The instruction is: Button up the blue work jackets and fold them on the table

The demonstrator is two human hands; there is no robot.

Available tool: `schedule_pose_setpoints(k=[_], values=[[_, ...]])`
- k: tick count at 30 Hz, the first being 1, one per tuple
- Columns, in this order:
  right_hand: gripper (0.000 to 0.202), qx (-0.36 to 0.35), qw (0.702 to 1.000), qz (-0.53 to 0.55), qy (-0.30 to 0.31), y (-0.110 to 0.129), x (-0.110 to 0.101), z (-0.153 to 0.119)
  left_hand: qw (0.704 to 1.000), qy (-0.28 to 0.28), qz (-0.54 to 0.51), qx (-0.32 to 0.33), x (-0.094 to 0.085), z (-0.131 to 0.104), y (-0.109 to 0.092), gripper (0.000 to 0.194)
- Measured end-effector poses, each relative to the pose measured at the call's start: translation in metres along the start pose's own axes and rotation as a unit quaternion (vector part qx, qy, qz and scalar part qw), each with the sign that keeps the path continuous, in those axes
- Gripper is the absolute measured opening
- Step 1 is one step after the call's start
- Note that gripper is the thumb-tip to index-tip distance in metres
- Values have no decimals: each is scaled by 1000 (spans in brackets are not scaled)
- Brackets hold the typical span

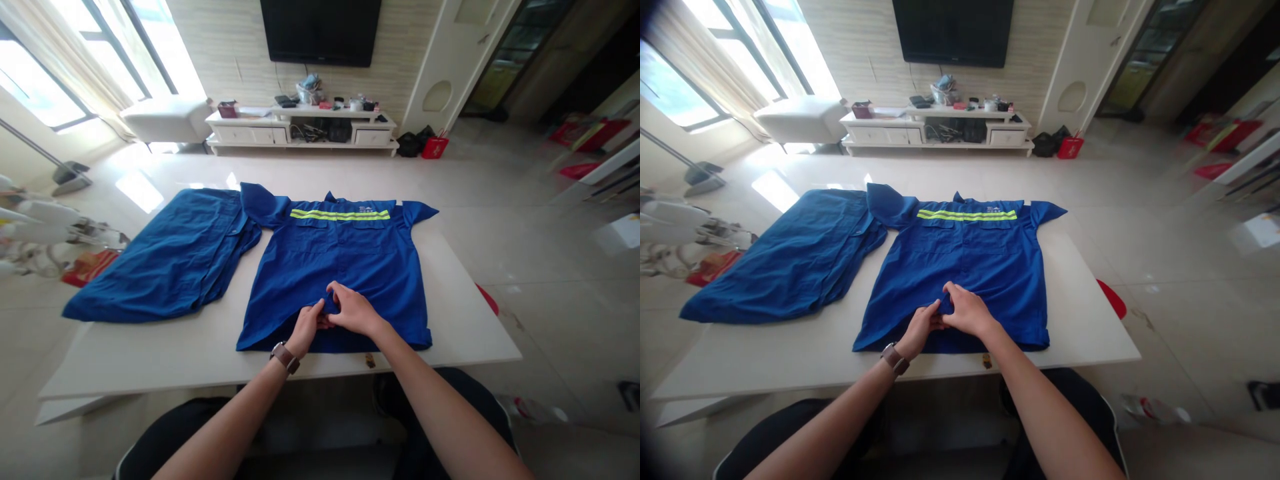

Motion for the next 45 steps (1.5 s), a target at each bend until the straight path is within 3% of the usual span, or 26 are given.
schedule_pose_setpoints(k=[5, 10, 15, 19, 25, 33, 41, 45], values=[[8, -12, 999, 38, -31, 6, -5, 2, 1000, 2, 12, 26, -5, -2, -9, 50], [12, -3, 998, 57, -34, 5, -3, 4, 996, 8, 76, 45, -5, -9, -20, 50], [10, 61, 980, 180, -61, -9, -2, 8, 993, 1, 113, 41, -6, -12, -27, 41], [11, 76, 971, 218, -62, -14, -1, 10, 991, -17, 117, 58, -9, -14, -33, 38], [15, 107, 972, 201, -59, -22, 2, 11, 987, -24, 132, 85, -11, -15, -39, 32], [17, 75, 978, 192, -43, -16, 6, 12, 984, -25, 144, 97, -7, -17, -41, 33], [14, 68, 984, 166, 11, -15, 16, 12, 972, -62, 194, 114, -16, -15, -49, 19], [13, 74, 988, 132, -7, -17, 14, 12, 966, -60, 229, 103, -15, -17, -49, 27]])
Point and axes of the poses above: each hand's wrist, its own z-axis towards the middle knuckle, its own x-axis out of the palm, y = z × x, the point moved 8 cm from there along z, towards the middle knuckle
